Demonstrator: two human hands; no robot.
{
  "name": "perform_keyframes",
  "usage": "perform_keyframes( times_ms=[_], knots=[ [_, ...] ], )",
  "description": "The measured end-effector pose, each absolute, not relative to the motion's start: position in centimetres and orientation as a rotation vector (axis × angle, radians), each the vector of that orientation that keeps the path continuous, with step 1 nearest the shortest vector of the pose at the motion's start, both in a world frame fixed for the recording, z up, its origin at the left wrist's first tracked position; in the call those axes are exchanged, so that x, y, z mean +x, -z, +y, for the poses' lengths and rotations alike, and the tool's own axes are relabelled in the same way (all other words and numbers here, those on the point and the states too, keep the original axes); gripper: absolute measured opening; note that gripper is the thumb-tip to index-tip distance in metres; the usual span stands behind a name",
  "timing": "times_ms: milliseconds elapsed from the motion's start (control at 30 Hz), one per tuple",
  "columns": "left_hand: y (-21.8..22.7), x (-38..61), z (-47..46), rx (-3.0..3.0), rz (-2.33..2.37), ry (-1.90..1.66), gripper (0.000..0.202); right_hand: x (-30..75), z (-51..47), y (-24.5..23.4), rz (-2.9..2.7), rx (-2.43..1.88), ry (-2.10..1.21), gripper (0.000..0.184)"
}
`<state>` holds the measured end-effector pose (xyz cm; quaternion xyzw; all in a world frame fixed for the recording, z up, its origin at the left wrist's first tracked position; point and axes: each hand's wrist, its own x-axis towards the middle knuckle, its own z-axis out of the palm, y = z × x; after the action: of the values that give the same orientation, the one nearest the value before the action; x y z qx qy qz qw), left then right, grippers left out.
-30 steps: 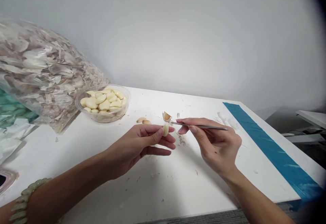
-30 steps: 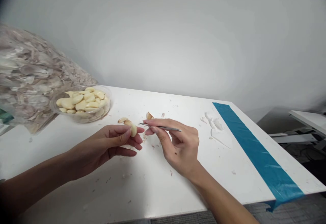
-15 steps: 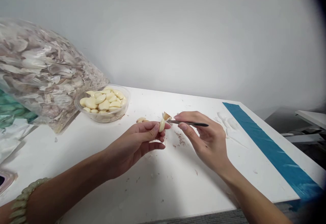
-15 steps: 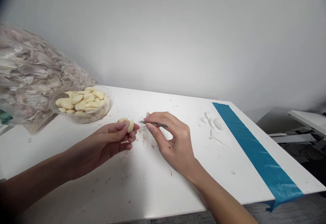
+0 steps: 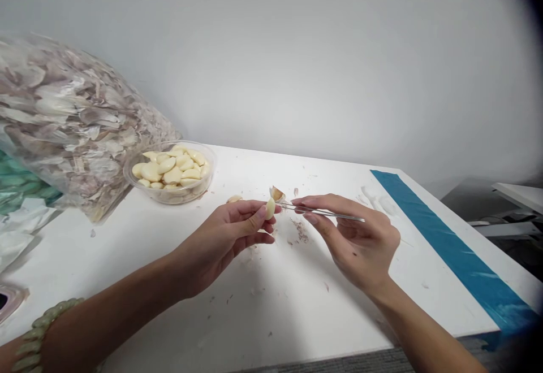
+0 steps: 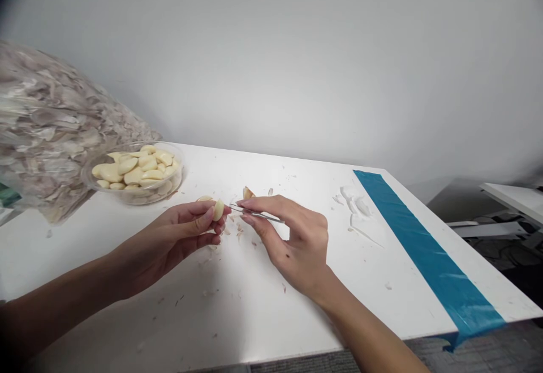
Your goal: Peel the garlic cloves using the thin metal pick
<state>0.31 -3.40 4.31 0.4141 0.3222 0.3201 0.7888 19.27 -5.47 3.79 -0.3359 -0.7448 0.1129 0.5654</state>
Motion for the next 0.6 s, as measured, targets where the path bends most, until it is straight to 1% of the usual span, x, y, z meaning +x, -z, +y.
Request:
perform_keyframes(
  times_ms=[200,367,600],
  knots=[
    [-4.14,0.27,-3.33,0.898,0.68,-0.692,0.02,19.32,-5.41,-3.79,-1.775,-0.734,-0.257,0.031],
    [-3.78,0.24,-3.29,0.909,0.658,-0.707,0.02,19.19,-5.24,-3.86,-1.798,-0.807,-0.244,0.024],
    [-3.74,0.33,-3.3,0.914,0.666,-0.695,0.019,19.26,-5.55,-3.68,-1.676,-0.737,-0.209,0.035]
  ],
)
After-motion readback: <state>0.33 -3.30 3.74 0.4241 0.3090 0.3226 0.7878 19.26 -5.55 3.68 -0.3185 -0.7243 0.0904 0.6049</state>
